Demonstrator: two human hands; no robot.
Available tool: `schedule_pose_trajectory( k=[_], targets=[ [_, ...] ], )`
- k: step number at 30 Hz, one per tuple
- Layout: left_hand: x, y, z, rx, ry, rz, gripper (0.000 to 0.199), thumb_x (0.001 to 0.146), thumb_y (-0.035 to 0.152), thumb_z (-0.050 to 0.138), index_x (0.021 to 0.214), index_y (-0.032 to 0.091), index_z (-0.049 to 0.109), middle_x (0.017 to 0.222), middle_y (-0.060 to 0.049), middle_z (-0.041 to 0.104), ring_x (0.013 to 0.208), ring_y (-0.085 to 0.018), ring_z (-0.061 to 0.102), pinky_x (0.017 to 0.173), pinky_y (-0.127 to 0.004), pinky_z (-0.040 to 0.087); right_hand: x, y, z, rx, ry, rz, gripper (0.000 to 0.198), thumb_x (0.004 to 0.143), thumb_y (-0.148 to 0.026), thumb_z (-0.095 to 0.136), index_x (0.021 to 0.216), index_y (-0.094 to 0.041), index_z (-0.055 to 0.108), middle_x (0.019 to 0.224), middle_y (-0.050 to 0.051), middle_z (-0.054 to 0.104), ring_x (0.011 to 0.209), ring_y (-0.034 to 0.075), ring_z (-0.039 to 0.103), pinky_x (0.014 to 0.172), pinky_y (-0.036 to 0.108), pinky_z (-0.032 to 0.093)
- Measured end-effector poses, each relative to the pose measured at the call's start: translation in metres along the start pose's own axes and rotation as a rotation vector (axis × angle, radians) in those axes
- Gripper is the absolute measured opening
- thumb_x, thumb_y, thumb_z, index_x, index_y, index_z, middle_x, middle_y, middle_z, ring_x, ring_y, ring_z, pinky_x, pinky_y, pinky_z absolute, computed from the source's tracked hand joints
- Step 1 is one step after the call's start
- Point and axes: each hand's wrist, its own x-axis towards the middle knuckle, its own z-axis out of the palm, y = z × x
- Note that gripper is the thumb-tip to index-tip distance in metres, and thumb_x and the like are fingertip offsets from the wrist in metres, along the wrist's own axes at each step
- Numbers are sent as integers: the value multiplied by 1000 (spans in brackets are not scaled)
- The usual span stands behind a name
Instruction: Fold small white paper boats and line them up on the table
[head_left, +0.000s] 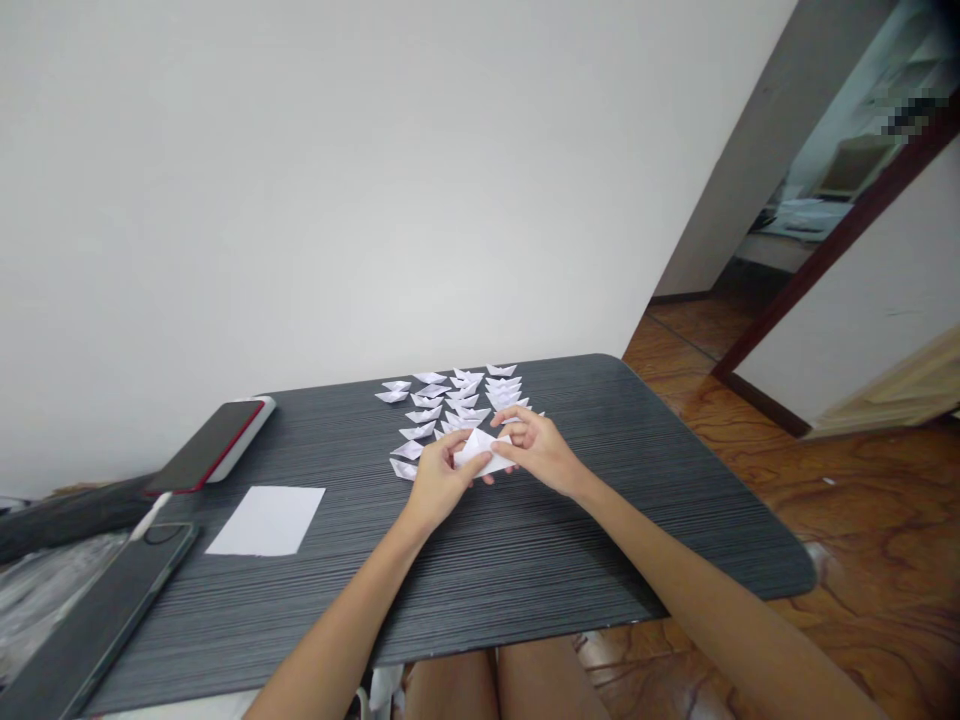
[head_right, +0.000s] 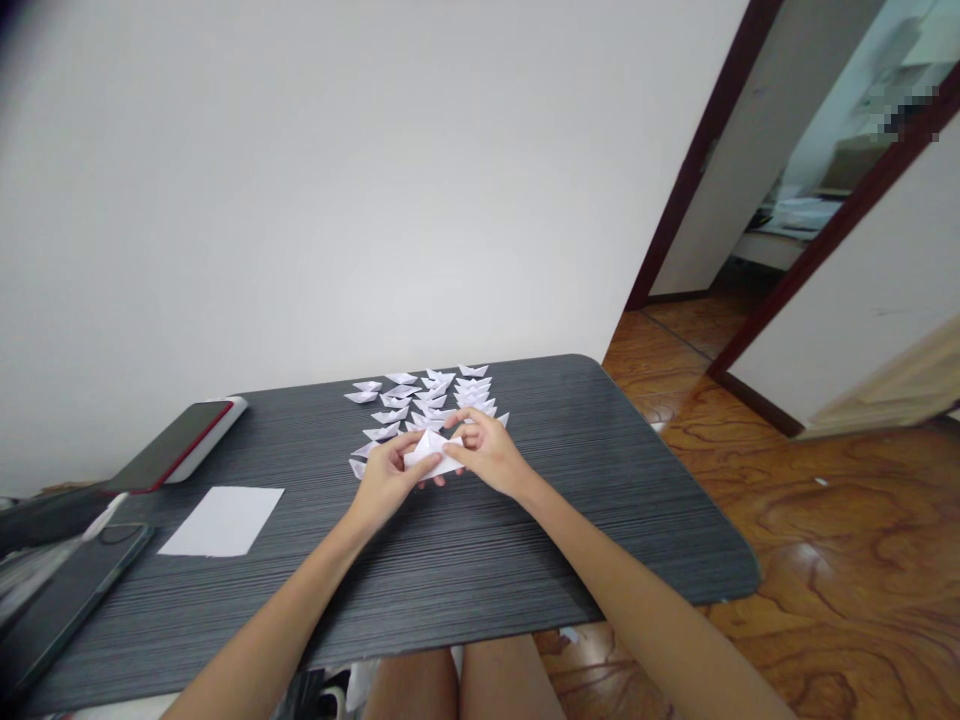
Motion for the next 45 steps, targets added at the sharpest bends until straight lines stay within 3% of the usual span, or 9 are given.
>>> schedule_pose_trajectory(
  k=[9,15,20,23,26,30,33,39,45],
  targets=[
    [0,0,-2,23,-123,-4,36,76,29,48,109,14,53,70,-6,67,58,-18,62,44,-23,43,-2,-1,-8,-102,-124,59,21,69,-24,57,86,-13,53,58,-2,56,46,6,51,44,18,39],
    [0,-1,-8,122,-208,43,35,81,34,40,104,14,54,64,-4,65,53,-15,59,46,-24,44,-4,-4,-10,-217,-155,52,16,71,-28,55,70,-12,54,45,-4,51,37,6,45,39,17,33],
    [0,2,-17,400,-117,159,28,80,33,41,91,14,59,68,-4,63,56,-13,56,54,-23,44,-4,-3,-10,-278,-100,55,19,73,-31,53,71,-12,53,46,-3,51,40,8,48,41,18,35],
    [-4,6,-18,606,-19,311,18,77,27,48,82,14,60,75,-5,60,66,-13,54,62,-24,43,-7,-3,-8,-431,-41,-75,17,75,-29,51,74,-13,56,57,1,57,53,11,53,51,22,40],
    [-13,6,-16,794,-2,473,16,80,20,44,80,14,58,78,-6,57,74,-14,51,68,-26,41,-16,-6,-6,-734,1,-347,12,77,-23,50,74,-15,58,78,5,59,75,14,53,70,28,39],
    [-31,1,-13,1010,-184,539,21,82,18,38,84,15,58,82,-8,55,79,-16,49,71,-29,40,-38,-3,-5,-1111,-95,-497,14,80,-20,48,73,-16,60,88,6,56,92,19,45,78,34,31],
    [-39,-5,-11,1001,-290,437,22,83,19,36,81,15,57,81,-7,55,77,-15,49,71,-28,40,-51,5,-6,-1090,-236,-412,17,82,-19,44,76,-16,59,79,4,58,82,15,48,76,31,33],
    [-33,-13,-6,850,-199,239,11,80,17,40,83,16,50,72,-3,55,70,-14,50,66,-25,39,-47,10,-4,-844,-114,-140,17,79,-17,45,88,-15,59,74,2,60,65,11,50,63,22,37],
    [-33,-16,2,962,-121,270,15,81,15,34,80,16,49,74,-4,52,72,-15,49,66,-27,38,-41,6,1,-894,-81,-110,15,74,-14,47,77,-14,62,63,1,57,56,9,46,56,20,34]
  ],
)
